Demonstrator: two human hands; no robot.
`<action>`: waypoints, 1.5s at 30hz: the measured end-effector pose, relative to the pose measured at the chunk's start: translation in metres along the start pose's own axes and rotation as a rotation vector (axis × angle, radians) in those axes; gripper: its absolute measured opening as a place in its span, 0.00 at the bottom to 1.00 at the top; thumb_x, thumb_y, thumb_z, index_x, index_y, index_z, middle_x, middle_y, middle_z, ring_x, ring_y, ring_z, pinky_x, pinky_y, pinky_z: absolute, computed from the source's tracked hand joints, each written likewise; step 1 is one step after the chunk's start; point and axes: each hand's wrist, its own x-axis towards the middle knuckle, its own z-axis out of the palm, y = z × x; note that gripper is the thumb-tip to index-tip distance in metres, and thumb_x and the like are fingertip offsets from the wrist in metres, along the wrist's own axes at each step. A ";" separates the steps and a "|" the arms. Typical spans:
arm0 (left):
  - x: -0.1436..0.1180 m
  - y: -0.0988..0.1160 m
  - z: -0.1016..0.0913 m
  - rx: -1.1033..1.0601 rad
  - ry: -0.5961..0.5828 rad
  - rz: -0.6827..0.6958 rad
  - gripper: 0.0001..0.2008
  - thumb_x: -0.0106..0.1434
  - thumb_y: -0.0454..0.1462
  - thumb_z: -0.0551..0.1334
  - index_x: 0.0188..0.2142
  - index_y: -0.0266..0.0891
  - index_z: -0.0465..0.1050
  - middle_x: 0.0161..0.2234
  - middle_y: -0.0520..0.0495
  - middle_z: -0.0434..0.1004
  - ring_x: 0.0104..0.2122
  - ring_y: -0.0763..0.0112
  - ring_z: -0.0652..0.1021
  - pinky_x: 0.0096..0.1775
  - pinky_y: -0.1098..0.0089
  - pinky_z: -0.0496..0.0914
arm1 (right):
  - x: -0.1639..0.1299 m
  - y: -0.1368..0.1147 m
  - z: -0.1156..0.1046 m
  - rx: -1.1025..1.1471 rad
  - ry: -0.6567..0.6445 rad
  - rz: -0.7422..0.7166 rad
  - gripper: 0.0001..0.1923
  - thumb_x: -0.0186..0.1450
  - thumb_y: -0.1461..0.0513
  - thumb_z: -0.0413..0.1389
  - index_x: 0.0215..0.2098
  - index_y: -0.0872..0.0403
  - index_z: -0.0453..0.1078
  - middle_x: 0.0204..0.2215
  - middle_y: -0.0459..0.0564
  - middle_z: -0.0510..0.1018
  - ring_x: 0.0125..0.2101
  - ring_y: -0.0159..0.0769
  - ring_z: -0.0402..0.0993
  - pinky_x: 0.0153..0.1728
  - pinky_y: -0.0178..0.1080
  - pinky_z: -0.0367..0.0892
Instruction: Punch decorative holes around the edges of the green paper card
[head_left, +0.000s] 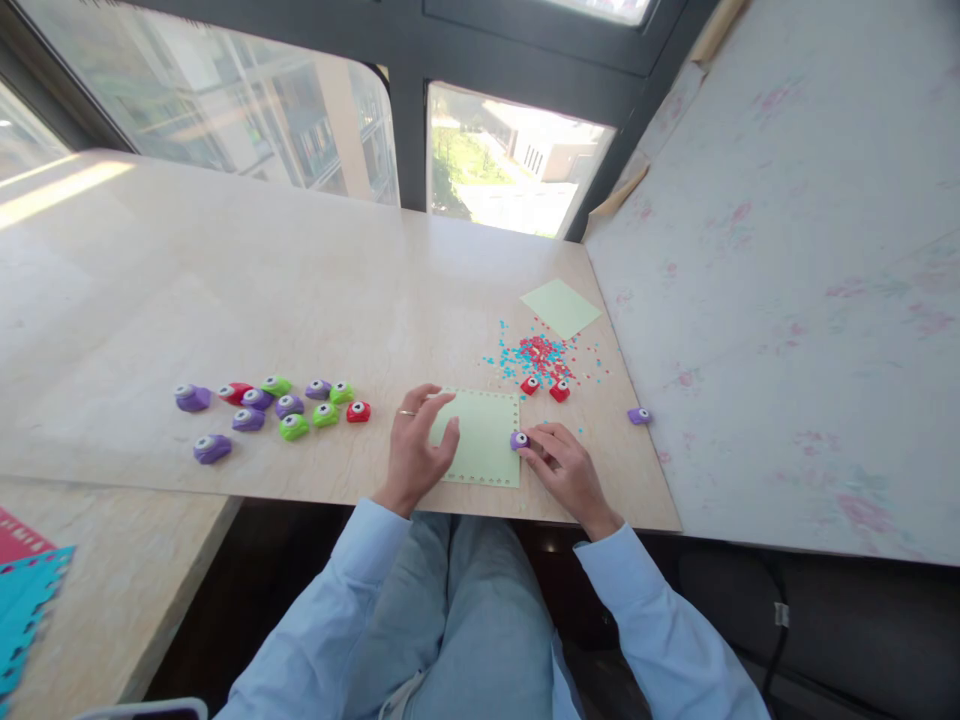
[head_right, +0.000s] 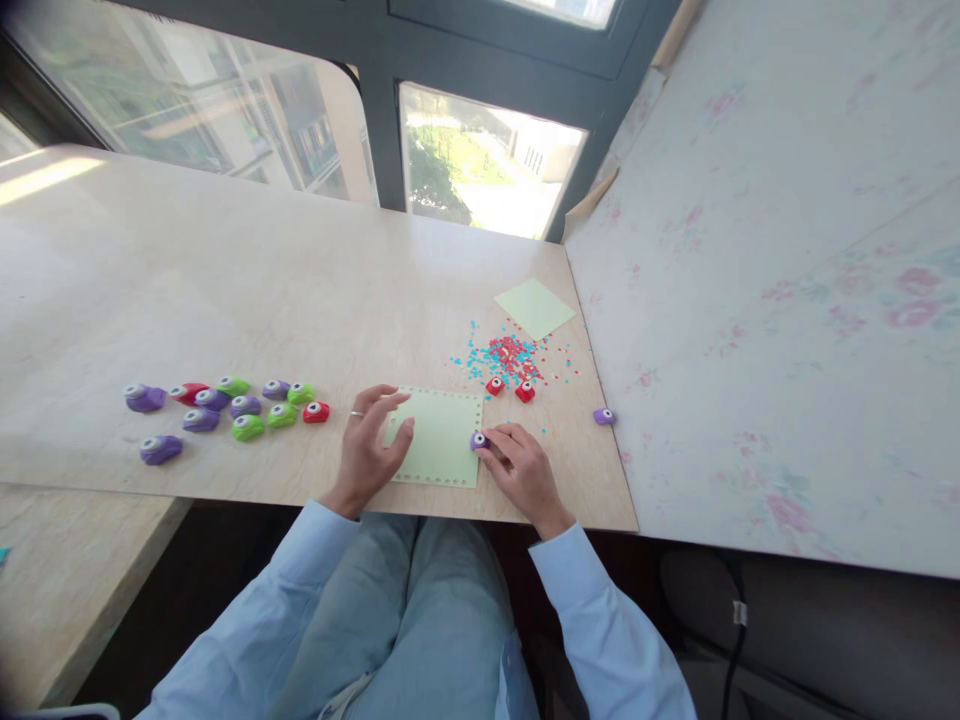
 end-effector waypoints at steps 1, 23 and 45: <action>0.000 0.000 0.001 0.045 -0.089 0.073 0.13 0.64 0.35 0.60 0.49 0.40 0.72 0.53 0.39 0.72 0.49 0.61 0.75 0.49 0.58 0.71 | 0.000 -0.001 0.000 0.000 0.003 0.002 0.11 0.69 0.59 0.56 0.48 0.52 0.74 0.40 0.54 0.77 0.39 0.39 0.76 0.39 0.41 0.76; -0.008 0.010 0.007 0.354 -0.534 0.180 0.21 0.71 0.43 0.55 0.58 0.36 0.70 0.63 0.34 0.64 0.64 0.51 0.64 0.63 0.48 0.58 | 0.004 -0.004 0.003 -0.010 -0.001 0.135 0.14 0.69 0.56 0.56 0.50 0.50 0.75 0.37 0.51 0.75 0.36 0.35 0.74 0.38 0.39 0.72; -0.007 0.011 0.005 0.302 -0.544 0.146 0.20 0.70 0.43 0.56 0.58 0.39 0.69 0.64 0.35 0.63 0.65 0.52 0.63 0.64 0.46 0.57 | -0.008 -0.015 0.000 -0.065 -0.015 0.164 0.15 0.69 0.60 0.56 0.54 0.47 0.75 0.34 0.51 0.76 0.34 0.37 0.73 0.35 0.41 0.72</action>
